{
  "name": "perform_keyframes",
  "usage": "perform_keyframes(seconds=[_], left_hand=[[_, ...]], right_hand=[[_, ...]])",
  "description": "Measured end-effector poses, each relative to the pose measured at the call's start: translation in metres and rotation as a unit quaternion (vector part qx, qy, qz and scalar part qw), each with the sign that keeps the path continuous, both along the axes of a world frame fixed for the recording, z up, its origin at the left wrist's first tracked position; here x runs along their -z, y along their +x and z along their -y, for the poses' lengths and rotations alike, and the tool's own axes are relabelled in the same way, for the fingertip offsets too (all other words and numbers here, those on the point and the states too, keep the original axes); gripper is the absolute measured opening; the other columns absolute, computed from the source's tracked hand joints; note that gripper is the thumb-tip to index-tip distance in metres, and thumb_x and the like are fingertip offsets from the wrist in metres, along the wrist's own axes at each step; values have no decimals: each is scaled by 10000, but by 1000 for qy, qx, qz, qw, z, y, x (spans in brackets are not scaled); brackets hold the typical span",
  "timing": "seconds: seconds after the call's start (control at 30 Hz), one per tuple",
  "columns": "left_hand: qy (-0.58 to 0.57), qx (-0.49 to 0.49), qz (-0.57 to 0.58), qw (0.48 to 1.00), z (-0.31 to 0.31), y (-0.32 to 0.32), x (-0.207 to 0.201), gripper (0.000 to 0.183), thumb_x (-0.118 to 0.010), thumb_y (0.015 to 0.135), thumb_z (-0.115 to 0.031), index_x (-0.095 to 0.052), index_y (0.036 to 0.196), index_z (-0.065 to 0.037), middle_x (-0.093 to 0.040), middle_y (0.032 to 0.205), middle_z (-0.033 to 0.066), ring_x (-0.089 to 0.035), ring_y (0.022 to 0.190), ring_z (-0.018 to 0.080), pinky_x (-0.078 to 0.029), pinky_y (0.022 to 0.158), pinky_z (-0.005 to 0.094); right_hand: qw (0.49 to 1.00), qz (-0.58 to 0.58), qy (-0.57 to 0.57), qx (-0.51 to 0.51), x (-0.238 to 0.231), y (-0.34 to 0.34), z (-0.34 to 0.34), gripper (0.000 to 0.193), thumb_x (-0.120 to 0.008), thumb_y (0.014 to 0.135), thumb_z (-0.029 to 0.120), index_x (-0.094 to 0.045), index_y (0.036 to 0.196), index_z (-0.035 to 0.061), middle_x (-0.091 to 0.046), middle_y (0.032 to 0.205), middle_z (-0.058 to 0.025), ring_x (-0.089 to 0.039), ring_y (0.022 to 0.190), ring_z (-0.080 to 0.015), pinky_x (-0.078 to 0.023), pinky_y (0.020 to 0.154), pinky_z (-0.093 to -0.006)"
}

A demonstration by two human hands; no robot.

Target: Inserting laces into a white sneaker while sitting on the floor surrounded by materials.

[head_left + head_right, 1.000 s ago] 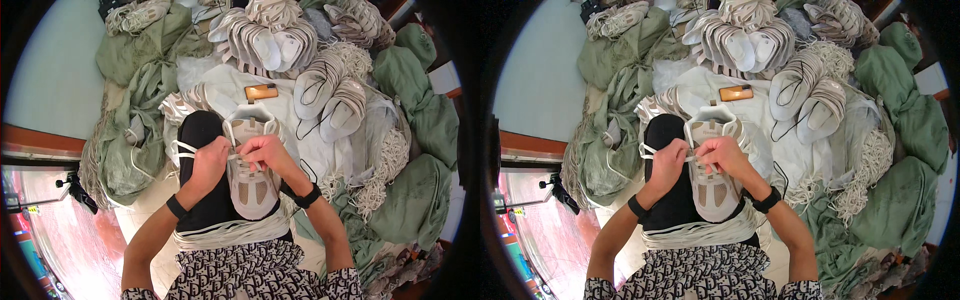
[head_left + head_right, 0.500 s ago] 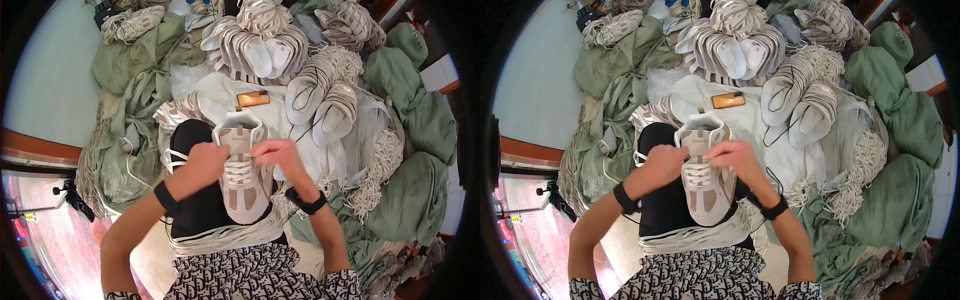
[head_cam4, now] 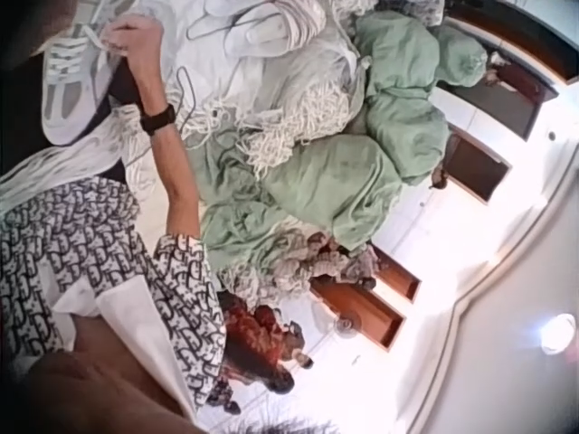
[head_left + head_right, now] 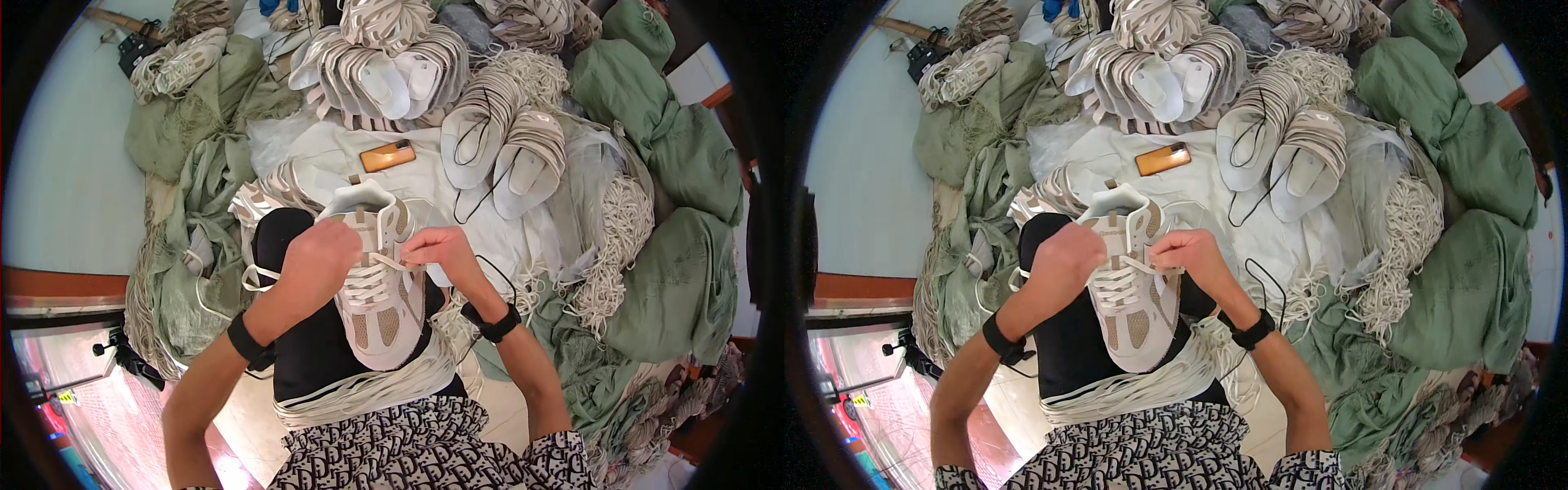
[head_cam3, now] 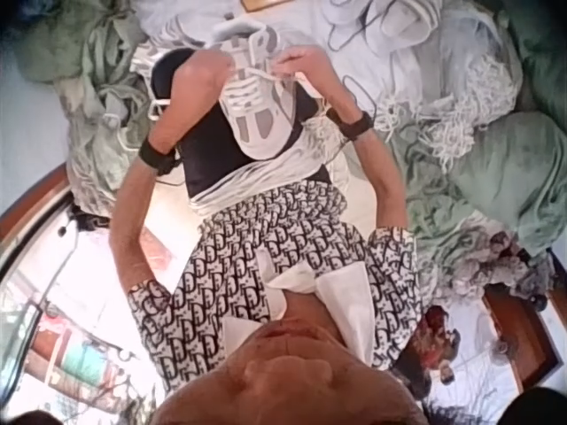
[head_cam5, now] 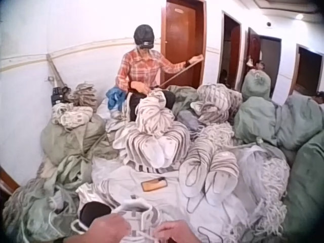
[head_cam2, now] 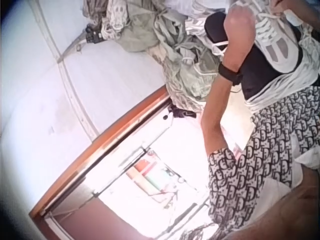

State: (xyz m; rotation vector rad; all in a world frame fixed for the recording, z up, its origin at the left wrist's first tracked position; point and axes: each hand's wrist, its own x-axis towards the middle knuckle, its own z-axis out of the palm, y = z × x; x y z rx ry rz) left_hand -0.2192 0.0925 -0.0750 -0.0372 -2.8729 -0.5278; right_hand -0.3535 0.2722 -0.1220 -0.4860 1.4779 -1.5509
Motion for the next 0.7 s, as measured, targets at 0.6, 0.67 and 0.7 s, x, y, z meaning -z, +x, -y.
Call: perform_keyframes(seconds=[0.6,0.67,0.7], left_hand=[[225,-106,111,962,-22,-33,24,137,-493,725,-96,-596,689,-14,-573,669,195,-565,657,382,-444,606,453],[213,-106,121,964,-21,-32,25,148,-496,727,-118,-599,709,-13,-576,644,169,-567,617,335,-438,576,406],[202,-110,134,964,-20,-33,25,164,-499,729,-140,-602,729,-12,-579,619,143,-570,578,288,-432,547,360]], right_hand=[[784,-621,-7,15,11,19,18,57,-606,636,70,-557,658,52,-559,626,-85,-564,568,-251,-445,500,-338],[781,-624,-24,32,14,16,18,57,-601,638,71,-549,651,55,-547,615,-87,-558,558,-248,-442,497,-340],[842,-533,-74,45,16,14,17,61,-593,638,68,-533,644,59,-519,593,-87,-544,541,-256,-435,489,-349]])
